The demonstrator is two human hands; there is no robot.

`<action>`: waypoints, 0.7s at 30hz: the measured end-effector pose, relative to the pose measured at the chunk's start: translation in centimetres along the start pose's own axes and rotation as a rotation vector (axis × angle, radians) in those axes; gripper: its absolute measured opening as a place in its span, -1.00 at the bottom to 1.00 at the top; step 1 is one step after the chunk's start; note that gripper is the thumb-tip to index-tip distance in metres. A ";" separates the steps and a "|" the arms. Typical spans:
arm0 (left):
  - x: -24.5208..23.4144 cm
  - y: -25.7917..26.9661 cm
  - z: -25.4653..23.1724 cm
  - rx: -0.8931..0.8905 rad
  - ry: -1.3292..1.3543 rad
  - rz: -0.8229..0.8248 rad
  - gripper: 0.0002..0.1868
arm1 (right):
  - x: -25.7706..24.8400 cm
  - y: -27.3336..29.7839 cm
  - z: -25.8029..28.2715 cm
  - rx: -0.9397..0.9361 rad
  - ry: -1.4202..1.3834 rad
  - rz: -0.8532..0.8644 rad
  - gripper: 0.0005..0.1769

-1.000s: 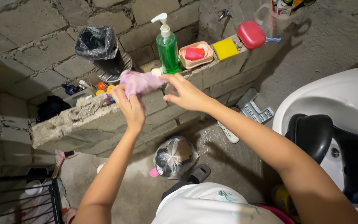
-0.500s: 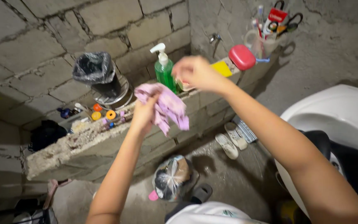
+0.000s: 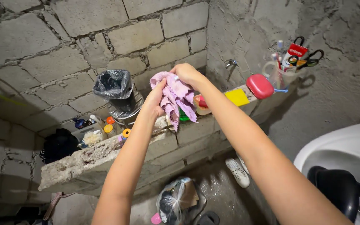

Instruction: The person places a plastic bag into a metal basket, then picks up a blue plastic basket and washes it under running water using a purple cloth. The person scrubs the basket's interior and exterior surfaces and rinses the cloth.

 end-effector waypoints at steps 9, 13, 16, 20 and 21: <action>-1.1 1.6 0.4 0.044 0.036 0.087 -0.62 | 1.7 -0.7 -3.4 -0.319 -0.003 -0.274 -0.62; -0.5 5.5 2.0 0.076 -0.009 0.119 -0.58 | 1.3 0.3 -3.1 -0.253 -0.506 -0.177 -0.66; 0.5 8.3 3.6 0.074 0.010 0.133 -0.56 | -0.6 3.6 -3.3 -0.231 -0.641 -0.259 -0.57; 1.8 10.8 6.8 0.073 -0.011 0.175 -0.57 | -4.8 11.9 -3.4 -0.130 -0.524 -0.135 -0.51; 2.2 11.2 7.8 0.061 -0.010 0.197 -0.57 | -5.8 14.4 -3.2 -0.038 -0.475 -0.070 -0.48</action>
Point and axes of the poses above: each hand's wrist, its own y-axis away from the middle knuckle, its own x-axis out of the palm, z = x × y, the point moved 1 cm from there along -y, towards the middle knuckle, and after that the axes turned 4 degrees about -z, right-handed, at the moved point
